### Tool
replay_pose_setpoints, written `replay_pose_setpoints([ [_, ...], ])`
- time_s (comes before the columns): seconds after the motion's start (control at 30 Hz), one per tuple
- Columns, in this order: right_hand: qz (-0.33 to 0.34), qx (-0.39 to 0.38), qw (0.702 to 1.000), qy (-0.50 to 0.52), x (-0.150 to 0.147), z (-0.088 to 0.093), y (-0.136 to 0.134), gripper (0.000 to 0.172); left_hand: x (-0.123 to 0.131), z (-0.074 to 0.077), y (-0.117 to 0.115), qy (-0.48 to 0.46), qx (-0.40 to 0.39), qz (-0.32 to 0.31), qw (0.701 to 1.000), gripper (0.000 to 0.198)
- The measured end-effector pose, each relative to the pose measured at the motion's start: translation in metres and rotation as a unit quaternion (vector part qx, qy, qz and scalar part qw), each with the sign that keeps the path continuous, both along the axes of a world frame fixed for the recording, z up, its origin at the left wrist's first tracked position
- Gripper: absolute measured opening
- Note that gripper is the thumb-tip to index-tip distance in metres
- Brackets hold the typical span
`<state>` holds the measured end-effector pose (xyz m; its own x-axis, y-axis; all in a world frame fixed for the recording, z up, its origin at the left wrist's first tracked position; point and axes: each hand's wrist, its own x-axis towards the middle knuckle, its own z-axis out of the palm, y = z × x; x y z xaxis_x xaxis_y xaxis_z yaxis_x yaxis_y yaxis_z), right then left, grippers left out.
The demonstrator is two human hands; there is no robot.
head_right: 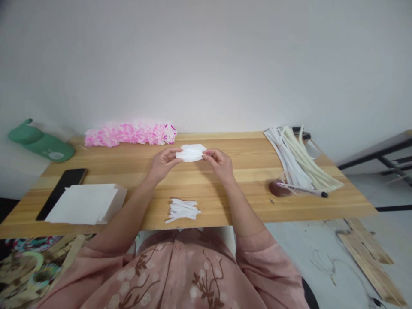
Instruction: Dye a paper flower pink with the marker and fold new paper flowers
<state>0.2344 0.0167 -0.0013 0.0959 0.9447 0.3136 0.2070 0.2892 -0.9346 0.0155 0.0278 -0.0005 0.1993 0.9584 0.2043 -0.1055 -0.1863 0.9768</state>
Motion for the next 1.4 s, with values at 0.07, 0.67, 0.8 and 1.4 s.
replay_pose_setpoints([
  [0.07,0.005,-0.001,1.000,0.006,0.000,0.000,0.000,0.021,0.000,0.000,0.000,0.005,0.006,0.010,1.000,0.041],
  [0.67,-0.001,0.004,1.000,0.021,0.000,-0.003,0.000,0.023,0.003,-0.002,-0.001,0.008,0.034,0.070,0.997,0.029],
  [0.8,-0.003,0.004,1.000,0.021,0.000,-0.003,0.001,0.023,0.001,-0.004,-0.001,0.059,0.052,0.085,0.993,0.020],
  [1.4,-0.003,0.003,1.000,0.018,0.000,-0.003,0.002,0.024,-0.002,0.008,-0.004,0.198,0.118,0.100,0.968,0.017],
])
